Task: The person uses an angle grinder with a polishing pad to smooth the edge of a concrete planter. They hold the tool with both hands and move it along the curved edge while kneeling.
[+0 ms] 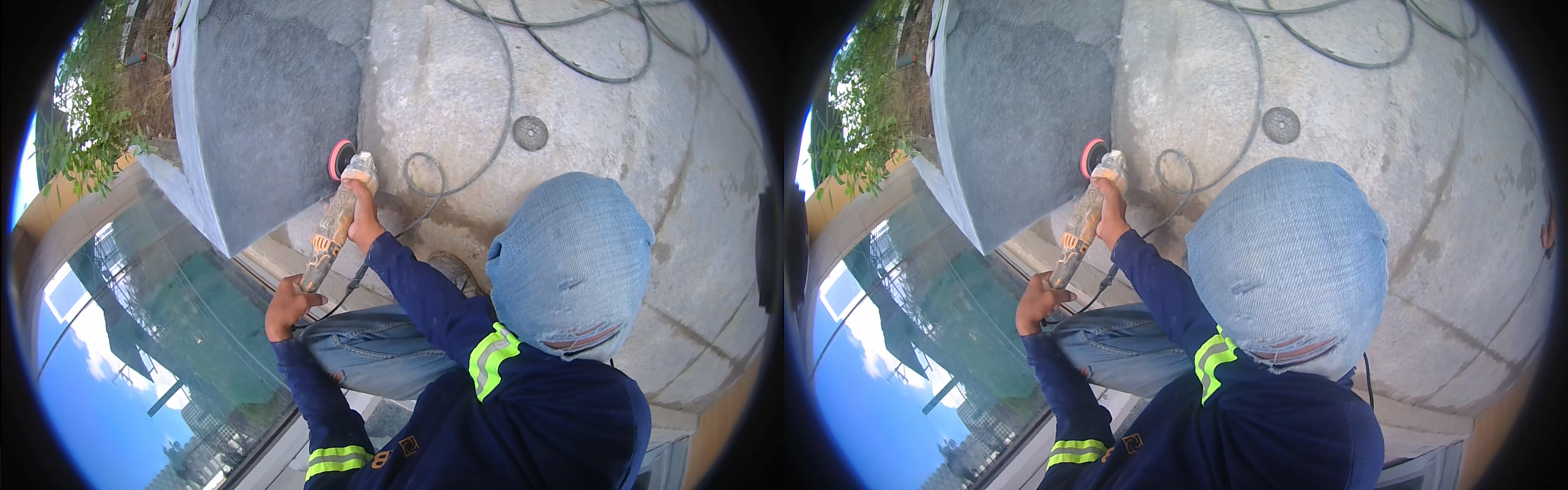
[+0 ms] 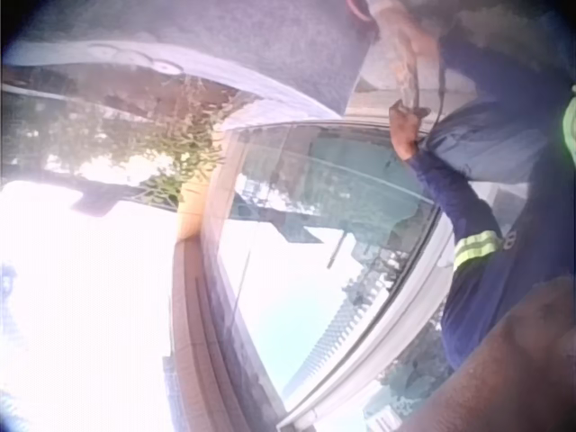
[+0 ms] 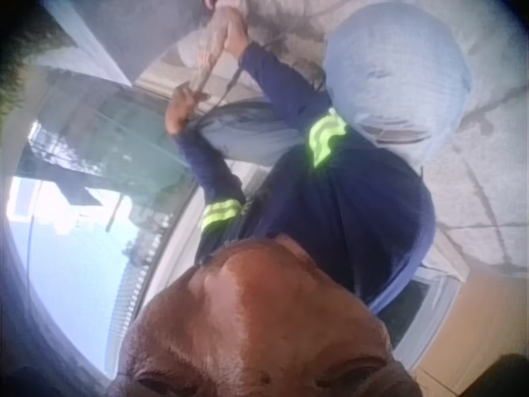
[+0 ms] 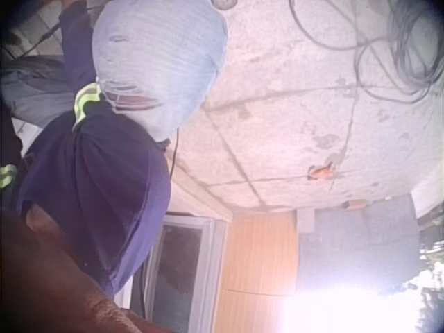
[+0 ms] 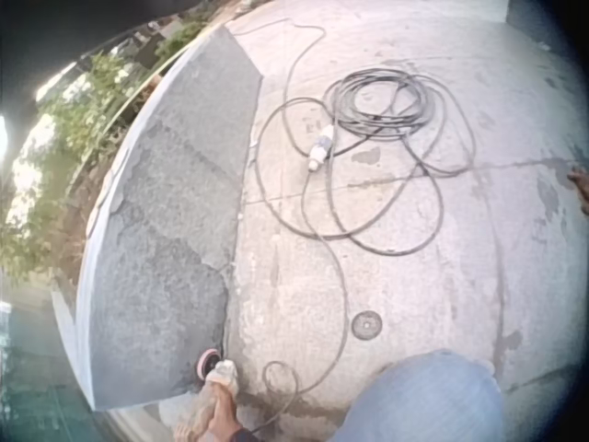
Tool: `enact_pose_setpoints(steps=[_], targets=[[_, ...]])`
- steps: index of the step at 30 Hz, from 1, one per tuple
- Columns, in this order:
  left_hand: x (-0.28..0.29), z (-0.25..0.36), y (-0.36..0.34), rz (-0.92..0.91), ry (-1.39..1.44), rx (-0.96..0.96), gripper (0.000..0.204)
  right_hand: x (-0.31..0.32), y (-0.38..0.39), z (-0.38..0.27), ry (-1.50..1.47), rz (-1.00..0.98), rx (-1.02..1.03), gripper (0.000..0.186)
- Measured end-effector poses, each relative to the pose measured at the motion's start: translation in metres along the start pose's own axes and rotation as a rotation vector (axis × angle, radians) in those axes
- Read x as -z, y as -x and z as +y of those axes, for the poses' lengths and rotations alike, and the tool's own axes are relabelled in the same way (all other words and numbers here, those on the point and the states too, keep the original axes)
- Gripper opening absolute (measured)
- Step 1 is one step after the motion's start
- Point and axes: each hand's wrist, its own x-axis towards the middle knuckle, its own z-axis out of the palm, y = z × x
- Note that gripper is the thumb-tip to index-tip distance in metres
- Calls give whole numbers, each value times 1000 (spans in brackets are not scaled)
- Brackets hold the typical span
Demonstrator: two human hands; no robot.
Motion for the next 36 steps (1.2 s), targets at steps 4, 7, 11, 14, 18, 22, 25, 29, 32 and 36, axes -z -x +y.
enact_pose_setpoints(steps=[4,7,11,14,18,22,25,29,32,36], targets=[[5,6,-9,-25,21,33,31,-16,2,-10,-18,-12,12,34],[4,4,-17,-22,43,-80,25,-22,1,-17,-20,-12,4,34],[6,5,-19,-20,66,-78,27,-27,3,-20,-22,-1,-5,34],[9,18,-19,-46,87,-21,29,-29,0,-25,-26,6,9,35],[12,20,-21,-59,109,-14,28,-33,0,-26,-21,14,23,38],[13,26,-18,-52,110,-17,28,-35,-1,-27,-2,29,19,42],[13,32,-17,-56,118,-27,29,-35,-3,-29,14,21,21,44],[13,33,-16,-54,117,-16,25,-35,-3,-29,22,20,24,44],[15,36,-18,-59,105,-8,23,-36,-4,-31,26,9,23,45],[16,36,-18,-60,101,-8,23,-39,-3,-32,29,10,11,46]])
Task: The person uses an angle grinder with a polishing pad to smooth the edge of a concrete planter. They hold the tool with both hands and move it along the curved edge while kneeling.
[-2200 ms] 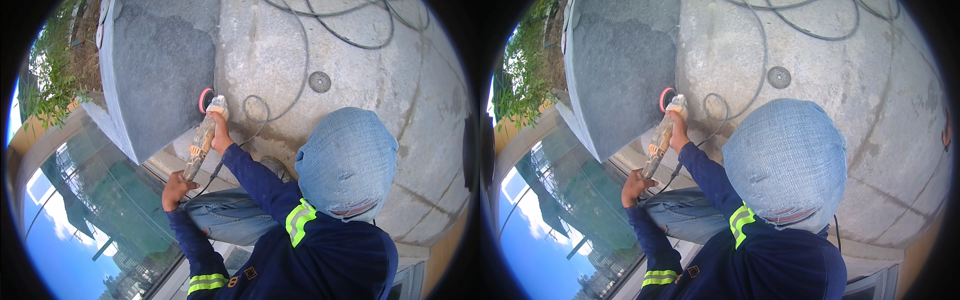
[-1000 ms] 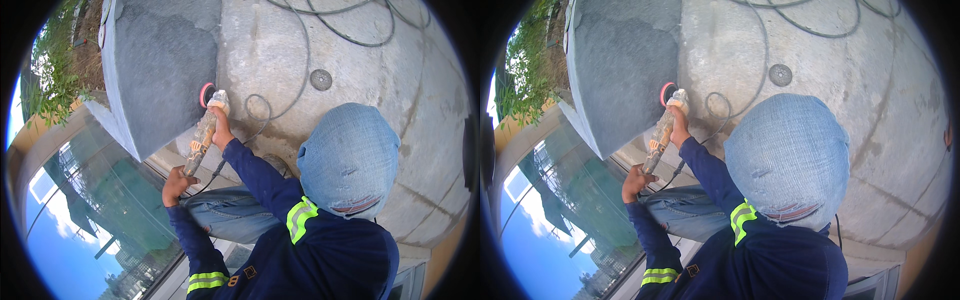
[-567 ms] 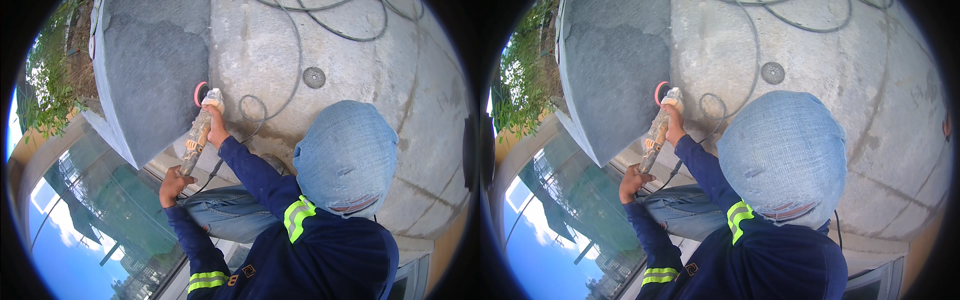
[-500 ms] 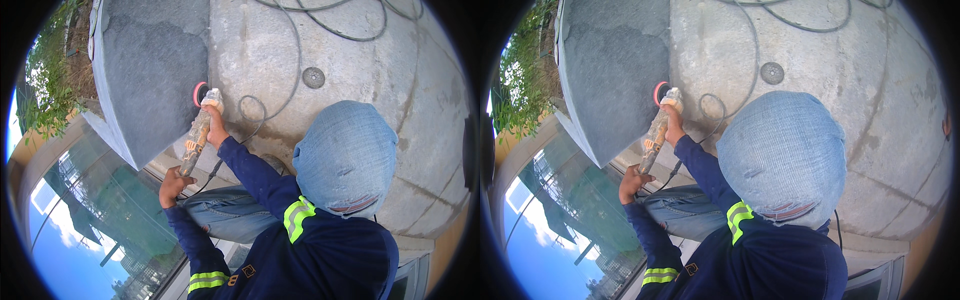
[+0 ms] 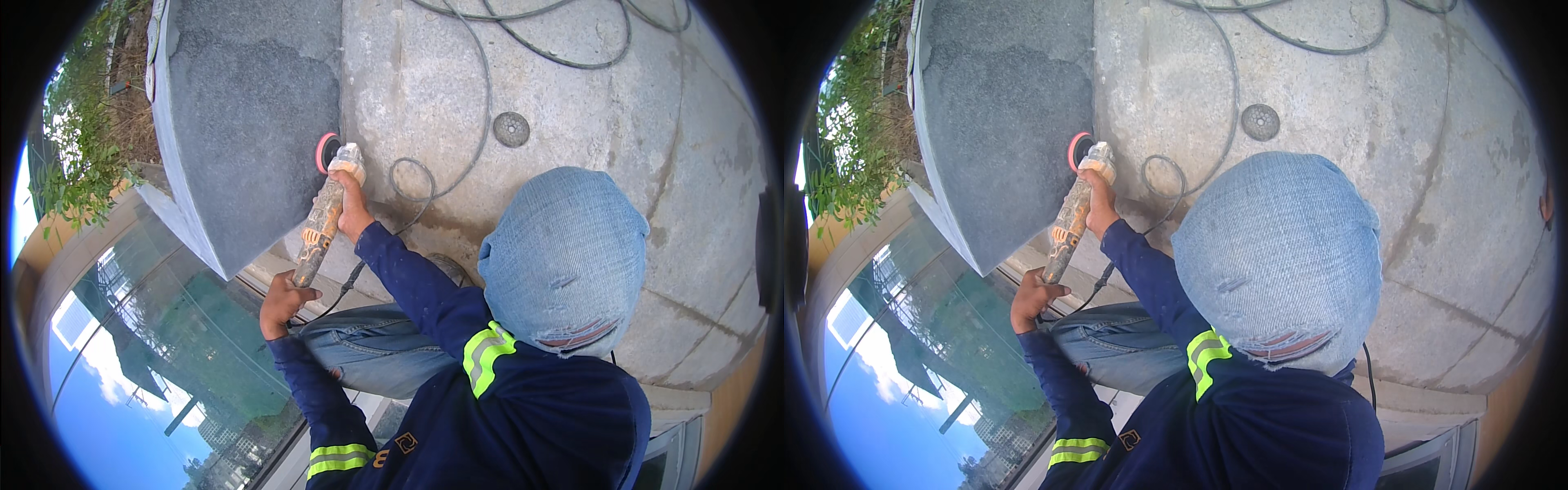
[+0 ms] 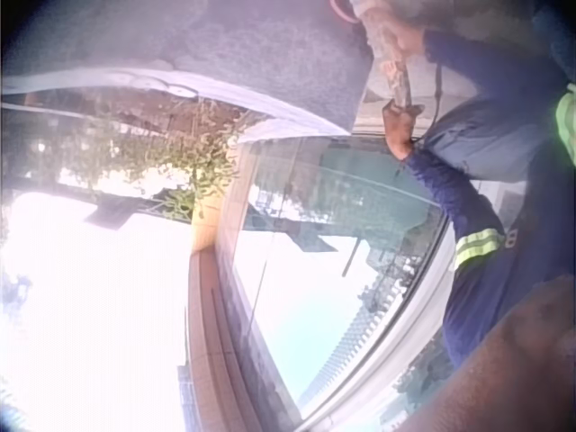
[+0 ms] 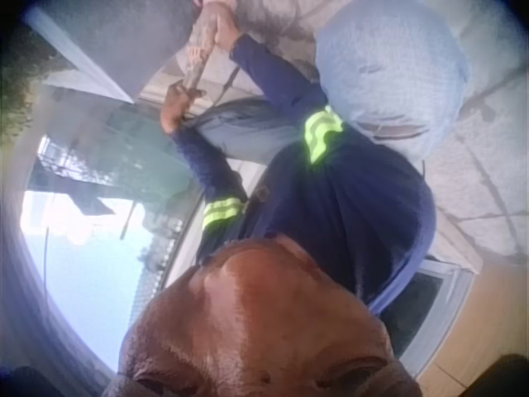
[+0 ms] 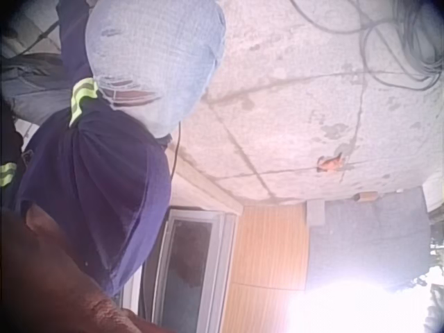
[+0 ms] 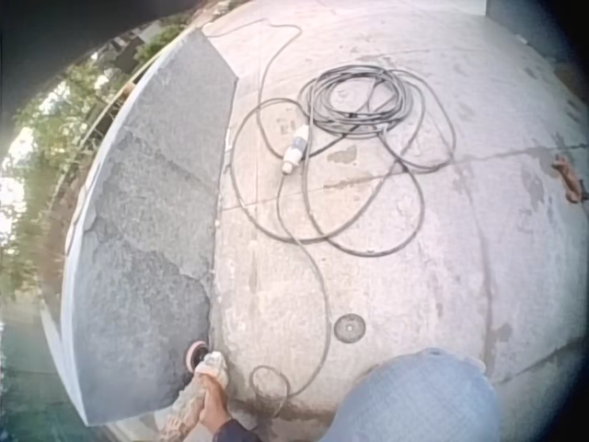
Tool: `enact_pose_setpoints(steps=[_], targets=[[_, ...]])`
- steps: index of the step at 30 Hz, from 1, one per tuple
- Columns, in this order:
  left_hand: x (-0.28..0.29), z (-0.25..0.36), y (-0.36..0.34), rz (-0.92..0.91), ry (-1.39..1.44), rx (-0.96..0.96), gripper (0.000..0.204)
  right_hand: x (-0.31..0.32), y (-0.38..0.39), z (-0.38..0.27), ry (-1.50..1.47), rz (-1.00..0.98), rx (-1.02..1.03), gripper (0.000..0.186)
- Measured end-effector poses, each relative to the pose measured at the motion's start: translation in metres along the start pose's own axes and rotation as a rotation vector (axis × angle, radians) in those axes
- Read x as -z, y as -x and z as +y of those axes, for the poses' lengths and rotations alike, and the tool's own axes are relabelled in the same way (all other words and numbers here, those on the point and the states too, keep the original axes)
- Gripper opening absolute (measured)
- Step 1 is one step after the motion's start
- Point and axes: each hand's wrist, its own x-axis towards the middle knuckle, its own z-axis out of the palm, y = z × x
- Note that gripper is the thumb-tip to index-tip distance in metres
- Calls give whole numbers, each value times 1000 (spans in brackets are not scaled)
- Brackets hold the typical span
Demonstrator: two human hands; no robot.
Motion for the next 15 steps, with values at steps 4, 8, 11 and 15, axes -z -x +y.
enact_pose_setpoints(steps=[4,8,11,15], targets=[[0,-2,-2,11,-2,-43,22,-3,2,-2,-10,4,-9,47],[1,2,-3,2,-10,-27,21,-4,-3,-3,-10,-6,-10,48],[1,4,-4,11,-8,-18,22,-5,-4,-5,-14,-7,-3,48],[2,10,-3,15,-5,-10,23,-9,-5,-7,-11,4,8,48]])
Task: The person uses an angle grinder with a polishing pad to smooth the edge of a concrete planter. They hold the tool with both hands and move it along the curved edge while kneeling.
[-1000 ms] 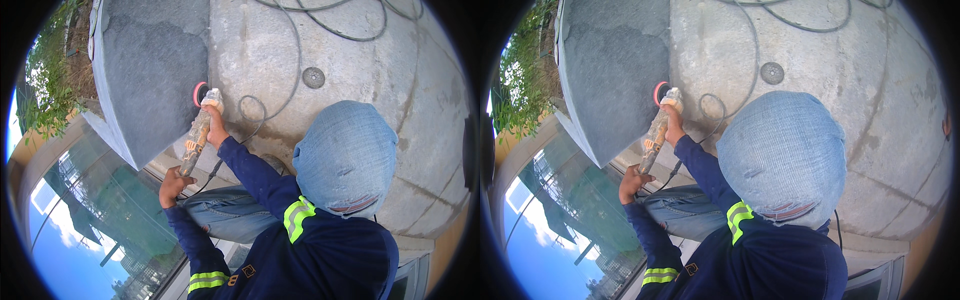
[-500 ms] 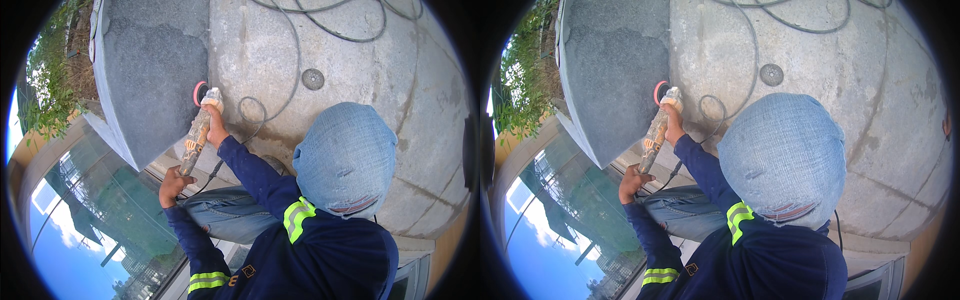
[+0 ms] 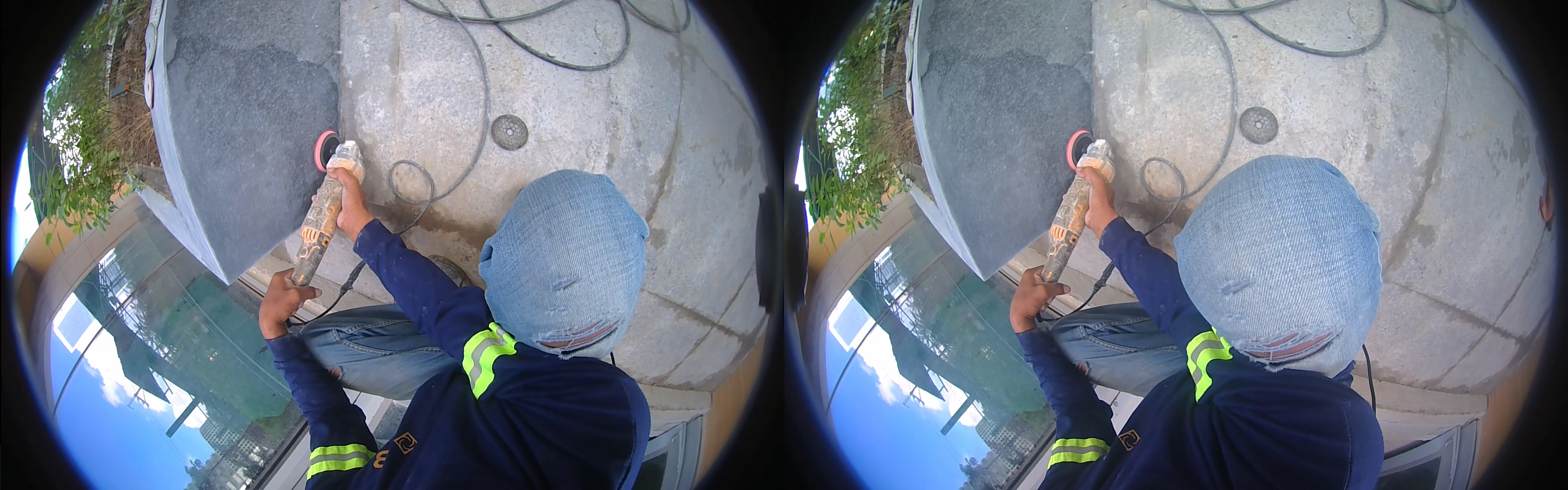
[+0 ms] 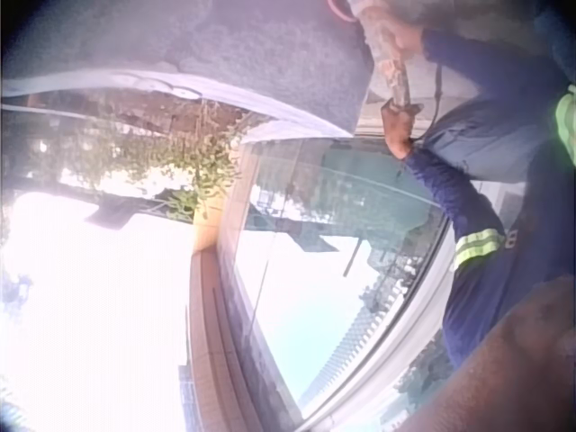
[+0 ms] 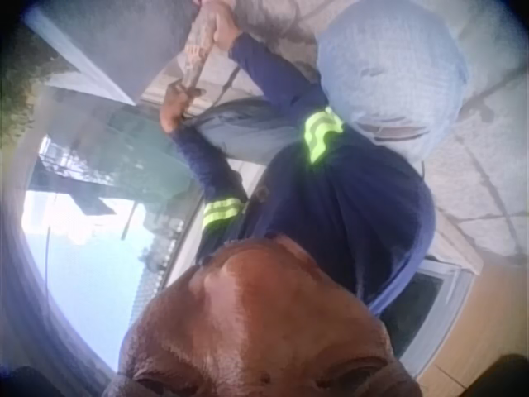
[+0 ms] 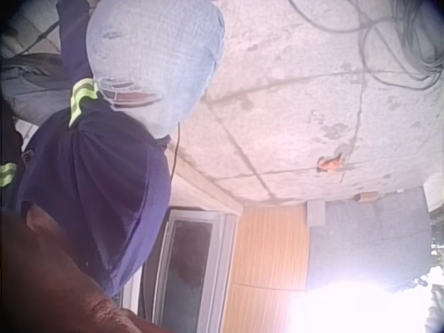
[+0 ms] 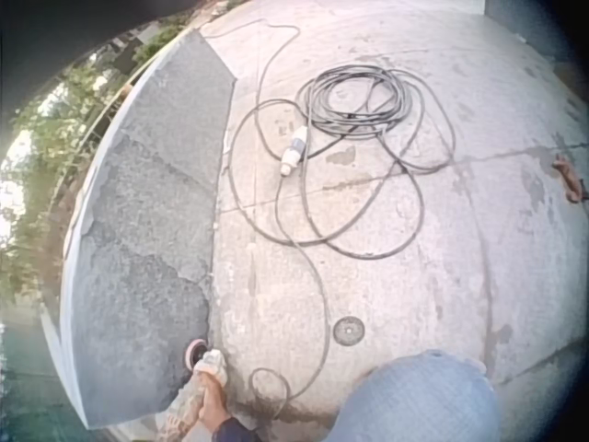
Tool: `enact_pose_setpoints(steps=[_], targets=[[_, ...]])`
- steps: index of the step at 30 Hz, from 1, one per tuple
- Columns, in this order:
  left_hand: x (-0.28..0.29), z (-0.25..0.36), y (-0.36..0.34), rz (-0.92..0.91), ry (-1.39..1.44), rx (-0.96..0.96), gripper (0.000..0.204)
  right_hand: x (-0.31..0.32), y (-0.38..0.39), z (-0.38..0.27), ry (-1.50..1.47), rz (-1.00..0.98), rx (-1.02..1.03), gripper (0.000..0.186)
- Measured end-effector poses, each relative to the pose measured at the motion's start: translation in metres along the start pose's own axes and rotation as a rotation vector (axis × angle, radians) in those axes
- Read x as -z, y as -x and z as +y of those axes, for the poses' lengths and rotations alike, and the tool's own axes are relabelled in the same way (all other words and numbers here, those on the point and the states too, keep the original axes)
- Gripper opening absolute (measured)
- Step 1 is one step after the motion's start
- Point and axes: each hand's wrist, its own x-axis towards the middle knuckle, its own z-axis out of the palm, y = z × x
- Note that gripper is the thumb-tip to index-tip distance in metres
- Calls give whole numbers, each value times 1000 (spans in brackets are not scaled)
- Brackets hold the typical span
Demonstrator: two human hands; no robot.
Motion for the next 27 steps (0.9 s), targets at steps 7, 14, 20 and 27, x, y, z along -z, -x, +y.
enact_pose_setpoints(steps=[7,14,20,27], targets=[[2,1,-3,3,3,-14,24,-4,-1,-3,0,12,2,48],[4,-1,-5,-7,-11,-32,23,-5,-2,-4,-4,13,-6,46],[4,7,-4,-9,-8,-19,24,-6,-6,-5,-4,12,5,45],[5,11,-4,-1,6,-20,25,-8,-9,-6,-4,9,21,43]])
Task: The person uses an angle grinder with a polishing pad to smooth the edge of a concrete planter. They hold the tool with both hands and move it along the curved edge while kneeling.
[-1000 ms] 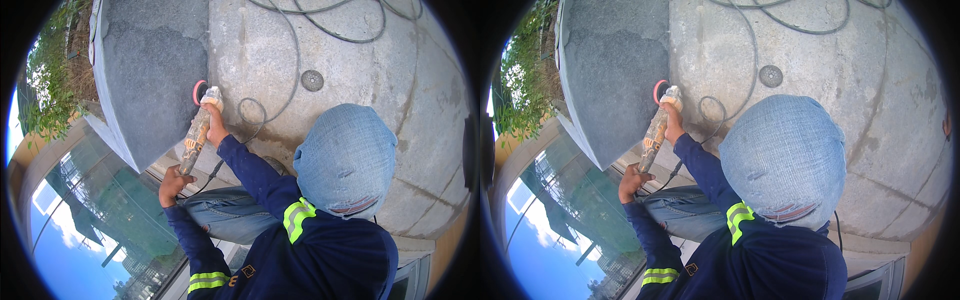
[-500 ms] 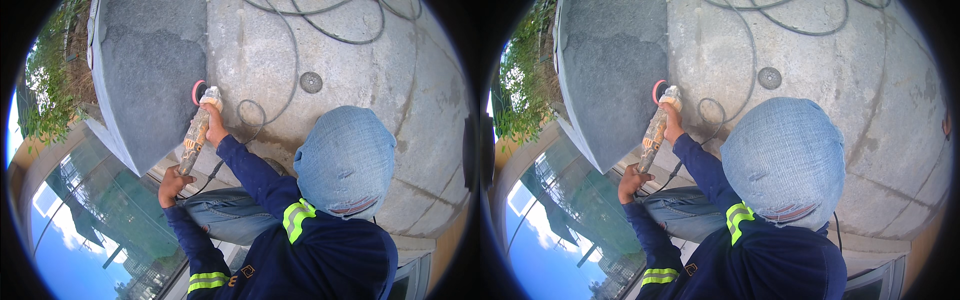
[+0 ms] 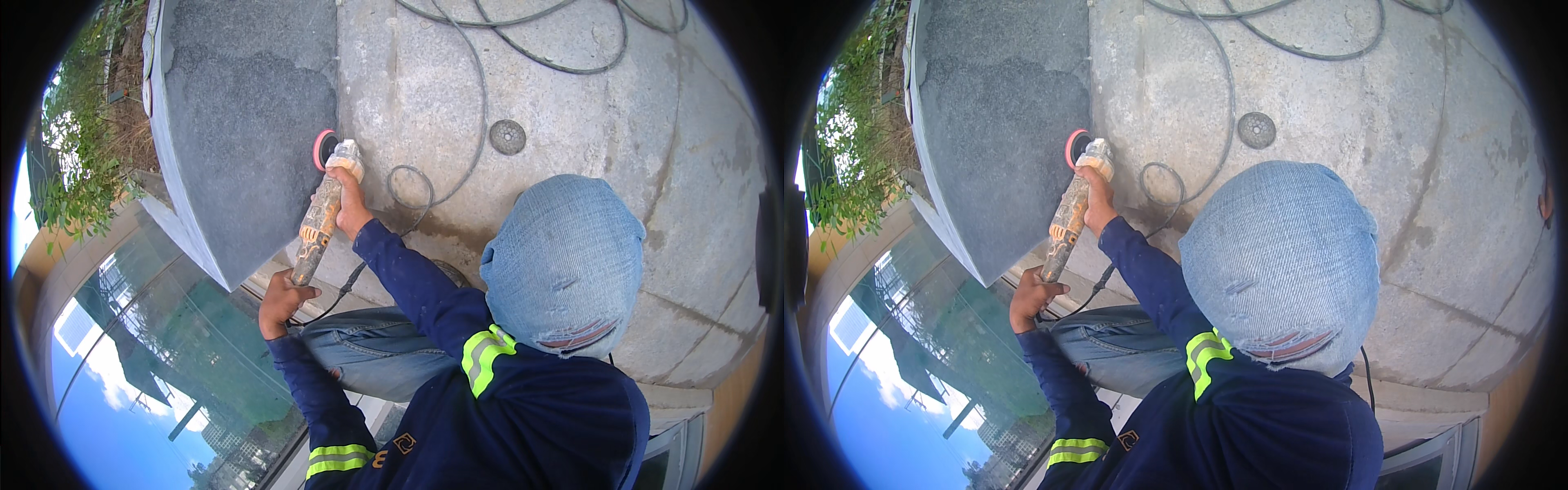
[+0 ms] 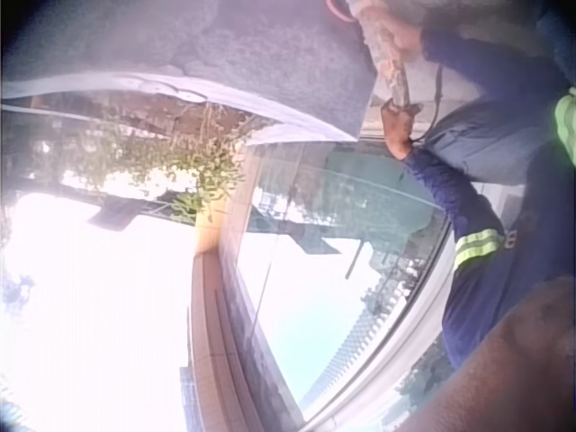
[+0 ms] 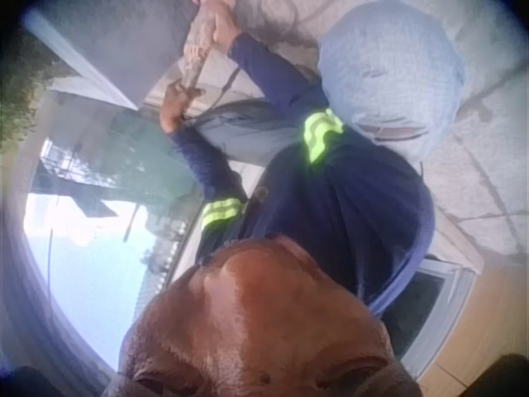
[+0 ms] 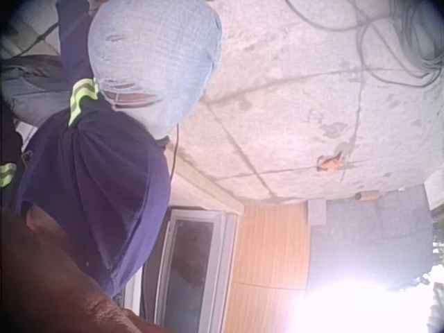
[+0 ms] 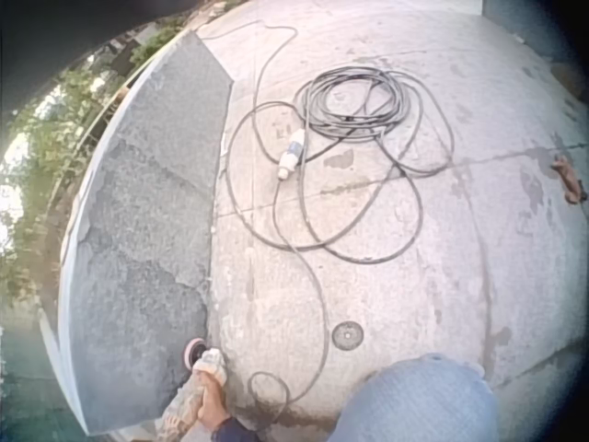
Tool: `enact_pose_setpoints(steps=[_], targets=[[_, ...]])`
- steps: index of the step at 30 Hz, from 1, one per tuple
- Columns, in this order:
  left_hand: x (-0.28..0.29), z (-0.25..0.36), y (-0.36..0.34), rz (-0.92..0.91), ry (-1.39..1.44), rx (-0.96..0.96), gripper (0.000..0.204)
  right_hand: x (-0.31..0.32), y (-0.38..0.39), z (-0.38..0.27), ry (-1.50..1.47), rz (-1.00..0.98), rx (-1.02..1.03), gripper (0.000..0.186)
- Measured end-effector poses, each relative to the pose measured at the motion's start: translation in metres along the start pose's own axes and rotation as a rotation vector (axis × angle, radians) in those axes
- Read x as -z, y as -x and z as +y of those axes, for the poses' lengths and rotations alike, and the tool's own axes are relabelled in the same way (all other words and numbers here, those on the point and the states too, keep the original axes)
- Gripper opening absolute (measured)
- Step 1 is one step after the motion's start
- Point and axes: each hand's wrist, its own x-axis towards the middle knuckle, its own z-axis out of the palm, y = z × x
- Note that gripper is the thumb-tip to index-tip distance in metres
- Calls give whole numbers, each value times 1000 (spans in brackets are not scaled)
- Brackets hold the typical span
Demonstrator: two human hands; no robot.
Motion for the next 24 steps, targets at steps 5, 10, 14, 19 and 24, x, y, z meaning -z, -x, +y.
enact_pose_setpoints(steps=[5,10,14,19,24], targets=[[2,-1,-4,11,-29,-16,28,-1,-6,-2,4,-2,0,44],[3,1,-6,-1,-16,-3,30,-4,-3,-5,15,14,9,44],[4,9,-4,5,-35,27,33,-6,-6,-5,5,6,16,45],[4,11,-5,10,-4,45,36,-8,-7,-7,7,-17,26,46],[5,8,-3,38,-23,4,33,-15,-5,-8,5,-31,47,41]])
